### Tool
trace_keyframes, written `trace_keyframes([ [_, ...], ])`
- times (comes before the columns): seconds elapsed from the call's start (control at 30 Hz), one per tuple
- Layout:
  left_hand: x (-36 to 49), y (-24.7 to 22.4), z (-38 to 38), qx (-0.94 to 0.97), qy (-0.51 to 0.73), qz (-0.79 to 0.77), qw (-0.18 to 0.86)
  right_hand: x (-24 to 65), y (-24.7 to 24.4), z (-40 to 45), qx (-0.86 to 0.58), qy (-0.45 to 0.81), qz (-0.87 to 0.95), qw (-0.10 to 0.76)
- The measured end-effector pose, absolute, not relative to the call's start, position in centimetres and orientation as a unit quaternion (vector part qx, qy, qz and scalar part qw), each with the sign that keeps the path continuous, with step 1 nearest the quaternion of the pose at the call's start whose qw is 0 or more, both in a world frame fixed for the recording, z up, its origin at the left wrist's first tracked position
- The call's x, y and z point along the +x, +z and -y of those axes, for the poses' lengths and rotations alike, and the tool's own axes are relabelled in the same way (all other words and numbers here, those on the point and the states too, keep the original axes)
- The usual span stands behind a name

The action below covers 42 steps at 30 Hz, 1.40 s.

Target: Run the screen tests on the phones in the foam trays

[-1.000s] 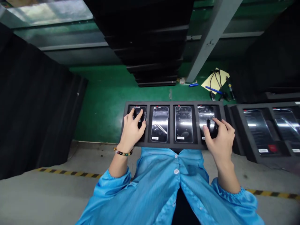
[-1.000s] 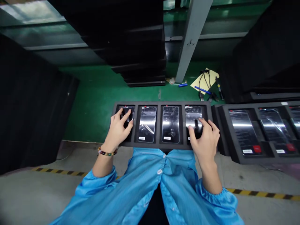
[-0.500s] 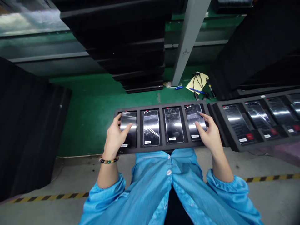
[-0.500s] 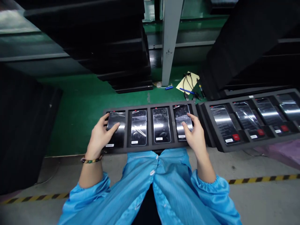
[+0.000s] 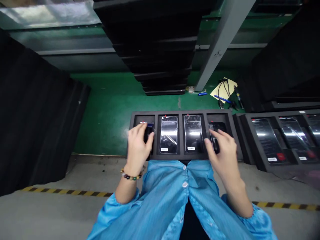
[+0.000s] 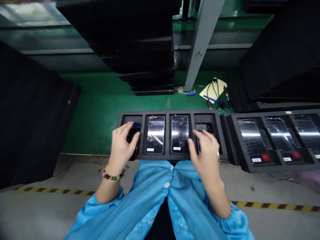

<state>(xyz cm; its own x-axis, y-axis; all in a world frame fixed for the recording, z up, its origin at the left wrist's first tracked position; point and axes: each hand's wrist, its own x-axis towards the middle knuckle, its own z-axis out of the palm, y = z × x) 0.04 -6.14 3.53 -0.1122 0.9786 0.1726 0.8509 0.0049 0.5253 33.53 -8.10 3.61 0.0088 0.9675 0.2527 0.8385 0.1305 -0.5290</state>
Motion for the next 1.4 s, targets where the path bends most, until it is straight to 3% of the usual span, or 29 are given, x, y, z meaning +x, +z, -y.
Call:
trace_keyframes([
  [0.13,5.7,3.8,5.7,0.740,0.144,-0.652,0.083,29.6,1.6,7.5,-0.635,0.101,0.736,0.211],
  [0.23,7.8,3.2,5.2,0.744,0.112,-0.656,0.056,28.6,0.6,7.3,-0.638,0.102,0.730,0.224],
  [0.37,7.2,2.1,4.7,0.714,0.210,-0.659,0.107,28.6,0.6,7.3,-0.616,0.183,0.696,0.320],
  [0.5,5.8,1.6,4.2,0.649,0.330,-0.648,0.223,28.9,0.5,6.6,-0.597,0.294,0.643,0.379],
  [0.67,4.6,2.2,3.3,0.544,0.388,-0.652,0.358,30.9,1.2,5.5,-0.584,0.369,0.617,0.376],
  [0.9,2.2,2.6,3.8,0.481,0.372,-0.685,0.401,32.1,3.8,9.0,-0.588,0.352,0.660,0.307],
  [1.03,3.5,2.1,5.8,0.547,0.284,-0.733,0.287,32.4,5.1,10.4,-0.625,0.261,0.698,0.234],
  [1.17,6.8,2.3,7.2,0.659,0.207,-0.711,0.133,35.0,5.7,10.2,-0.642,0.176,0.700,0.257],
  [1.4,9.7,1.5,4.7,0.742,0.134,-0.649,0.101,37.4,3.1,9.0,-0.698,0.117,0.682,0.183],
])
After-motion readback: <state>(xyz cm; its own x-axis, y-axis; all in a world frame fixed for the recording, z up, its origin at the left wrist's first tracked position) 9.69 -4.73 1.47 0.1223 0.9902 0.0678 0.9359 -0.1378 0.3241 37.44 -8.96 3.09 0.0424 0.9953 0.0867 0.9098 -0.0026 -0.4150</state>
